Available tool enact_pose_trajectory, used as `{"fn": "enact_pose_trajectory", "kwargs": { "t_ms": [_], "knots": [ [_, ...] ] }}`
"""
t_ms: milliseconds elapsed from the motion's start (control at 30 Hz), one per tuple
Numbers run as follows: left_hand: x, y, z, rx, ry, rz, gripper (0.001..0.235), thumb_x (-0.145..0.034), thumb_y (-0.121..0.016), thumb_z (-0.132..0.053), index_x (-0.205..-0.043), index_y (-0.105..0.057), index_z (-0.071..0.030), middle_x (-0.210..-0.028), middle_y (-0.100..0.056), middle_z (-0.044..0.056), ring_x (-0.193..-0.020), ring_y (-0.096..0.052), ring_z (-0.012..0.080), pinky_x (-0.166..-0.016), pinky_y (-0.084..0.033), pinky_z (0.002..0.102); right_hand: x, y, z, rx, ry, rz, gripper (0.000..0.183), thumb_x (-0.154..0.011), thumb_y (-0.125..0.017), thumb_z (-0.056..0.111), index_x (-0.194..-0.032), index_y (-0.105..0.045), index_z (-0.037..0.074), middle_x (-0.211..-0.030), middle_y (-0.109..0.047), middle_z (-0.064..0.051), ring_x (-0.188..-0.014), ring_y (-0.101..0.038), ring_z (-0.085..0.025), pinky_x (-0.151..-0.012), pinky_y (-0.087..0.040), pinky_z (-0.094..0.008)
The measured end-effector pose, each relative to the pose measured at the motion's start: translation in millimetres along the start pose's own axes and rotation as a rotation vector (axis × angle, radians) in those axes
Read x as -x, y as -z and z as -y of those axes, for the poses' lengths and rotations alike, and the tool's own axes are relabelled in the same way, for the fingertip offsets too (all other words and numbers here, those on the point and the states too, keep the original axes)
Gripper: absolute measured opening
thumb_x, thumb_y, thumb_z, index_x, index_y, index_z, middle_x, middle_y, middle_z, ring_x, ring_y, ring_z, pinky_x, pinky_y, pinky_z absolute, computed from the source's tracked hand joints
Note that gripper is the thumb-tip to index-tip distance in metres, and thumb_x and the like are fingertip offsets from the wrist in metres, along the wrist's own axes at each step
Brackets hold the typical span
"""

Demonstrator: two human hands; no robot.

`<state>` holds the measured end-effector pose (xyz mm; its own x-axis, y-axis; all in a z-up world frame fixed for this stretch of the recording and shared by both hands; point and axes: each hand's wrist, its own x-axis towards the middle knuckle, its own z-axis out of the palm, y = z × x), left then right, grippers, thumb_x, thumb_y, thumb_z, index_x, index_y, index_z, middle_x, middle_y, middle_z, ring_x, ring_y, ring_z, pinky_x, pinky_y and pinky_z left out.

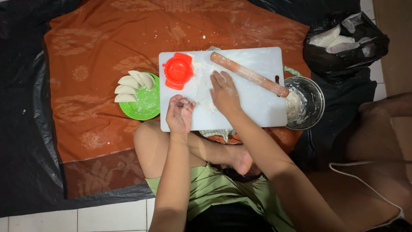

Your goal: Preparing dough wrappers by rolling small pieces of dough into balls and flattening them with a rolling pin on a cutting board.

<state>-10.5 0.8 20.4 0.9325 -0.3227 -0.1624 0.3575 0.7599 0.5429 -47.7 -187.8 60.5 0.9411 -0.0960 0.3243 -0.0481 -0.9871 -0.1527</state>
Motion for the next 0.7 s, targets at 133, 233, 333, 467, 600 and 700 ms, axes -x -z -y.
{"fn": "enact_pose_trajectory", "kwargs": {
  "t_ms": [133, 233, 333, 467, 600, 700],
  "knots": [
    [0, 4, 1, 0.0, 0.019, 0.008, 0.03, -0.102, -0.05, -0.037, -0.116, -0.06, -0.013, -0.088, -0.066, 0.007, -0.078, -0.062, 0.0142, -0.099, -0.057, 0.043, -8, -4, -14, 0.049, -0.035, -0.098, 0.033, -0.1, -0.065, 0.016, -0.131, -0.068, 0.005, -0.127, -0.069, -0.013, -0.12, -0.057, -0.029, -0.105, -0.045, -0.042],
    [2, 7, -3, -0.013, 0.035, 0.021, 0.03, -0.103, -0.049, -0.037, -0.117, -0.06, -0.013, -0.09, -0.066, 0.007, -0.08, -0.063, 0.0148, -0.099, -0.058, 0.042, -5, 16, -14, 0.078, -0.005, -0.02, 0.028, -0.101, -0.061, 0.012, -0.127, -0.07, 0.005, -0.12, -0.073, -0.011, -0.115, -0.059, -0.028, -0.099, -0.047, -0.039],
    [-3, 8, 1, -0.065, 0.057, 0.007, 0.028, -0.103, -0.051, -0.04, -0.115, -0.063, -0.018, -0.091, -0.068, 0.003, -0.084, -0.064, 0.014, -0.1, -0.056, 0.041, 19, 17, -33, 0.113, -0.125, -0.072, 0.025, -0.101, -0.063, 0.019, -0.122, -0.072, 0.011, -0.114, -0.074, -0.007, -0.111, -0.059, -0.027, -0.093, -0.046, -0.04],
    [-3, 10, 0, -0.057, 0.071, -0.016, 0.028, -0.103, -0.051, -0.038, -0.116, -0.063, -0.017, -0.093, -0.067, 0.005, -0.085, -0.065, 0.0161, -0.101, -0.057, 0.043, 42, 42, -27, -0.062, -0.368, 0.064, 0.026, -0.096, -0.067, 0.019, -0.121, -0.073, 0.015, -0.109, -0.072, -0.005, -0.107, -0.06, -0.025, -0.091, -0.049, -0.036],
    [-5, 8, -2, -0.063, 0.094, -0.043, 0.025, -0.103, -0.053, -0.035, -0.115, -0.063, -0.015, -0.093, -0.065, 0.006, -0.084, -0.064, 0.0171, -0.099, -0.058, 0.042, 36, 80, -28, -0.562, -0.349, 0.53, 0.032, -0.092, -0.07, 0.016, -0.122, -0.075, 0.024, -0.119, -0.067, -0.016, -0.112, -0.066, -0.038, -0.102, -0.05, -0.046],
    [-3, 7, -3, -0.059, 0.102, -0.065, 0.023, -0.104, -0.053, -0.034, -0.113, -0.063, -0.015, -0.09, -0.064, 0.006, -0.081, -0.064, 0.0175, -0.098, -0.058, 0.042, 40, 97, -46, -0.702, -0.337, 0.606, 0.04, -0.092, -0.068, 0.012, -0.13, -0.07, 0.025, -0.118, -0.063, -0.026, -0.114, -0.062, -0.053, -0.104, -0.048, -0.053]
  ]
}}
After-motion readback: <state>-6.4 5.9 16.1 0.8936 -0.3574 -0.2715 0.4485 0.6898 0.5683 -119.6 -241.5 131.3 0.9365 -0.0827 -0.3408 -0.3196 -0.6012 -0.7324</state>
